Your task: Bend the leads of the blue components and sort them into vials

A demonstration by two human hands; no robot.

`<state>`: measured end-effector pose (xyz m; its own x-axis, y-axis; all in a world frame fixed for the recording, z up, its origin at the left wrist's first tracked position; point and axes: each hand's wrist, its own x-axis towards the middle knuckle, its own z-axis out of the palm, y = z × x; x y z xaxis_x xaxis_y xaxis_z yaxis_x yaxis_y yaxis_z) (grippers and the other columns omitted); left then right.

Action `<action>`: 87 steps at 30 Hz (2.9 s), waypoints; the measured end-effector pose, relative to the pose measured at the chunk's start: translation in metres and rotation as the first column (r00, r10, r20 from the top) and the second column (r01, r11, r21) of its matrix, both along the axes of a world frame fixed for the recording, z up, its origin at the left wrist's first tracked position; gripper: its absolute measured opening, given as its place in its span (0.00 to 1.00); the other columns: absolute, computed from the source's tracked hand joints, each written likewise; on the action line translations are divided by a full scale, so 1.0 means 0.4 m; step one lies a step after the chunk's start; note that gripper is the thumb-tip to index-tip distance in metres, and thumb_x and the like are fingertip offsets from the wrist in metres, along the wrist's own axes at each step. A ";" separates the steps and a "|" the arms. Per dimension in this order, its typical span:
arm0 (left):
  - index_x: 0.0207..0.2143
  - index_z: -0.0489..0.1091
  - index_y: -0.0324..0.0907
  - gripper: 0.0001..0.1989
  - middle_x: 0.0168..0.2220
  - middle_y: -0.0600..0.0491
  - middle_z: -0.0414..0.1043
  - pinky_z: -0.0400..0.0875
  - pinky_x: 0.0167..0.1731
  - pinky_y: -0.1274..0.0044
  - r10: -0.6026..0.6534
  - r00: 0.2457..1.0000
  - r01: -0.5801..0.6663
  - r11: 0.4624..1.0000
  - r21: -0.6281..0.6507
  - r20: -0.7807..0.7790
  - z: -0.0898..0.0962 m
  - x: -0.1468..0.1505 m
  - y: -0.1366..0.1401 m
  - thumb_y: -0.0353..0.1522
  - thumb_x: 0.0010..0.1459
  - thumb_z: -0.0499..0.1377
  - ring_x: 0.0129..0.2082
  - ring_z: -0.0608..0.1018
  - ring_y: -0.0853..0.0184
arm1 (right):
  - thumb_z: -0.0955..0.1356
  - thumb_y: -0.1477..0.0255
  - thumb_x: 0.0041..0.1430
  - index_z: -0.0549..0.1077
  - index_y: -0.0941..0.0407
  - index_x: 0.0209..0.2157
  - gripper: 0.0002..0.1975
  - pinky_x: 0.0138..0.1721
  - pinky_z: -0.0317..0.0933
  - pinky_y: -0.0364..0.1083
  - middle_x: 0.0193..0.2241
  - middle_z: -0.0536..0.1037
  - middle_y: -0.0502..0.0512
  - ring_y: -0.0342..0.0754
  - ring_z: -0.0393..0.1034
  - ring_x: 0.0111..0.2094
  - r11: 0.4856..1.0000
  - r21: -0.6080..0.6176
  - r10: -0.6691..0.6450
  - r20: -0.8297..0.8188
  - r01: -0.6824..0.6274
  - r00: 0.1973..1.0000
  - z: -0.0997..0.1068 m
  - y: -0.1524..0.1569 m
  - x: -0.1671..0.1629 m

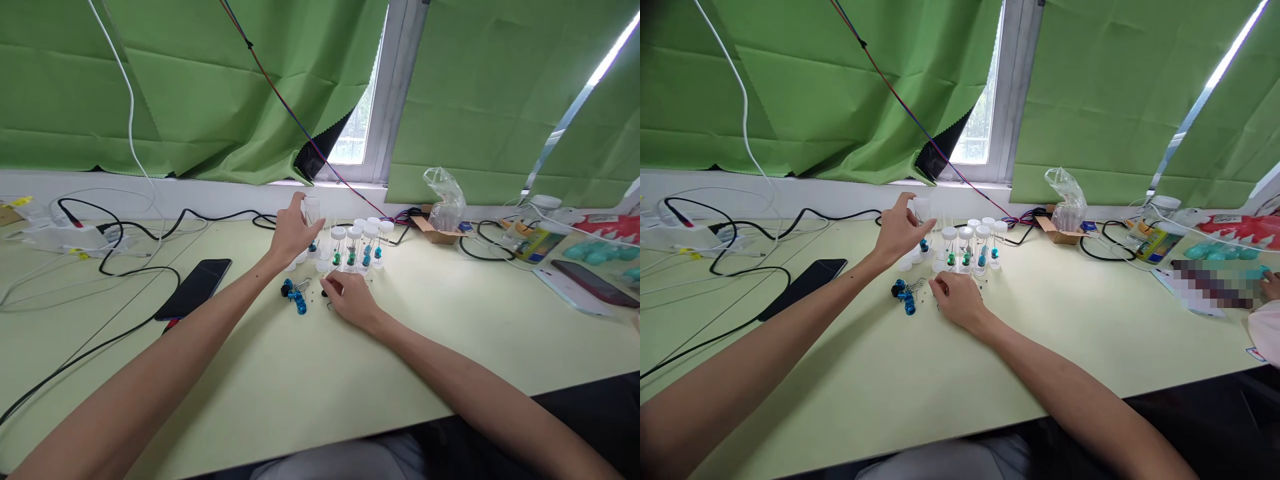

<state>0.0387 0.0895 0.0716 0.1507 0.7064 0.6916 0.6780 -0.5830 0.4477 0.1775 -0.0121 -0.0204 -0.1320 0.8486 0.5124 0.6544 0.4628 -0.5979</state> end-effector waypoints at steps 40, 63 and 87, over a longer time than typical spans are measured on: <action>0.59 0.62 0.46 0.31 0.26 0.61 0.69 0.67 0.31 0.80 -0.299 0.952 0.302 0.953 -0.040 0.063 -0.107 0.057 0.067 0.28 0.51 0.61 0.23 0.70 0.73 | 0.64 0.71 0.65 0.73 0.56 0.27 0.12 0.30 0.56 0.43 0.23 0.76 0.52 0.44 0.67 0.25 0.999 -0.016 0.039 0.048 -0.039 0.998 -0.006 0.007 -0.001; 0.62 0.57 0.49 0.31 0.33 0.56 0.72 0.70 0.28 0.80 -0.368 0.925 0.379 0.912 -0.155 0.096 -0.142 0.054 0.058 0.34 0.56 0.61 0.23 0.72 0.73 | 0.65 0.72 0.63 0.72 0.57 0.24 0.13 0.29 0.55 0.43 0.22 0.75 0.51 0.43 0.65 0.23 0.998 -0.024 0.058 0.064 -0.057 0.996 -0.003 0.005 -0.003; 0.68 0.49 0.53 0.43 0.37 0.52 0.75 0.75 0.35 0.76 -0.441 0.896 0.407 0.866 -0.292 -0.059 -0.119 0.020 0.064 0.28 0.53 0.63 0.30 0.78 0.70 | 0.65 0.72 0.63 0.72 0.56 0.24 0.13 0.28 0.52 0.43 0.21 0.74 0.50 0.43 0.63 0.22 0.998 -0.050 0.051 0.092 -0.047 0.994 -0.004 0.004 -0.005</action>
